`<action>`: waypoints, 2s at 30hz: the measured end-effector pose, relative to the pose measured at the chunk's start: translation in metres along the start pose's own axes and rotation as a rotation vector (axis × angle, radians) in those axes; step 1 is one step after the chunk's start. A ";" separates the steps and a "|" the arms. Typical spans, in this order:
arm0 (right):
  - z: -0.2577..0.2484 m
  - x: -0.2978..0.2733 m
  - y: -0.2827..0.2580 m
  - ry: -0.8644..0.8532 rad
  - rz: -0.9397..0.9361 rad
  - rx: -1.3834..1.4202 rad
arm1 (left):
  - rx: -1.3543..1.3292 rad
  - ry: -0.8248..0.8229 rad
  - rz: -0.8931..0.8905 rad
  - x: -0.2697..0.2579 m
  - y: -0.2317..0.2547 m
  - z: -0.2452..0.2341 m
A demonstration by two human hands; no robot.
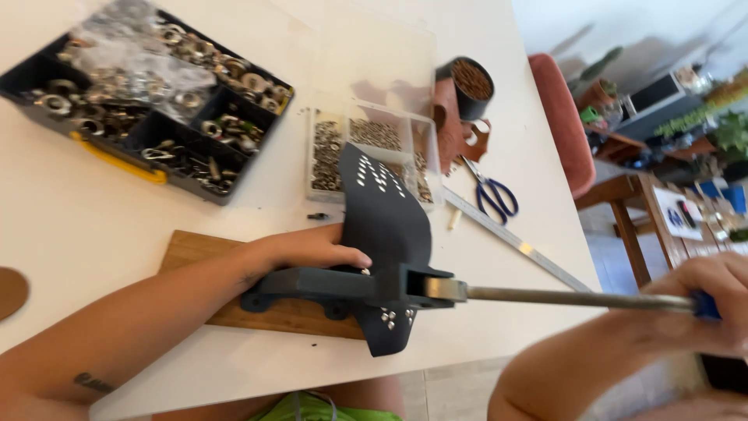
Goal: Attaching metal studs to a piece of black leather using a manual hand press and marking the leather
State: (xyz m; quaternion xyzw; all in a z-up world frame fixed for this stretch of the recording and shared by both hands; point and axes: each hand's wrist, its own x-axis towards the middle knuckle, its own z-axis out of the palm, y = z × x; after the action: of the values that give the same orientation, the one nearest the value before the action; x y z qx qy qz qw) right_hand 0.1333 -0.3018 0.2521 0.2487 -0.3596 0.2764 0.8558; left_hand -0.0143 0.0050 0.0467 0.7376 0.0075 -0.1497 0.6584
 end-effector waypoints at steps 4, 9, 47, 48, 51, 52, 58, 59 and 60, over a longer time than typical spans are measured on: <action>-0.005 -0.004 -0.003 -0.164 0.078 -0.059 | -0.023 -0.002 -0.046 0.006 -0.012 0.001; -0.008 -0.014 0.010 -0.211 0.069 -0.204 | 0.026 -0.020 -0.122 0.014 -0.029 0.003; 0.077 0.097 0.102 -0.269 0.725 -1.195 | -0.216 0.071 -0.060 -0.009 0.016 0.008; 0.078 0.095 0.102 -0.280 0.711 -1.241 | -0.213 0.092 -0.103 -0.014 0.024 0.009; 0.081 0.093 0.102 -0.286 0.693 -1.304 | -0.205 0.121 -0.160 -0.016 0.028 0.010; 0.083 0.092 0.102 -0.288 0.693 -1.320 | -0.200 0.135 -0.168 -0.013 0.028 0.010; 0.086 0.093 0.119 -0.370 0.610 -1.329 | -0.119 0.179 -0.098 0.000 0.005 0.008; 0.088 0.090 0.123 -0.381 0.598 -1.331 | -0.106 0.181 -0.092 0.003 0.000 0.011; 0.090 0.089 0.127 -0.324 0.545 -1.343 | -0.142 0.196 -0.062 0.005 -0.003 0.010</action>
State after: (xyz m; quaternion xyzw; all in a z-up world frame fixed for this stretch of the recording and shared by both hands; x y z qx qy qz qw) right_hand 0.0598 -0.2396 0.4033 -0.3888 -0.6218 0.1596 0.6608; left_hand -0.0122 -0.0051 0.0418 0.6997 0.1051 -0.0961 0.7001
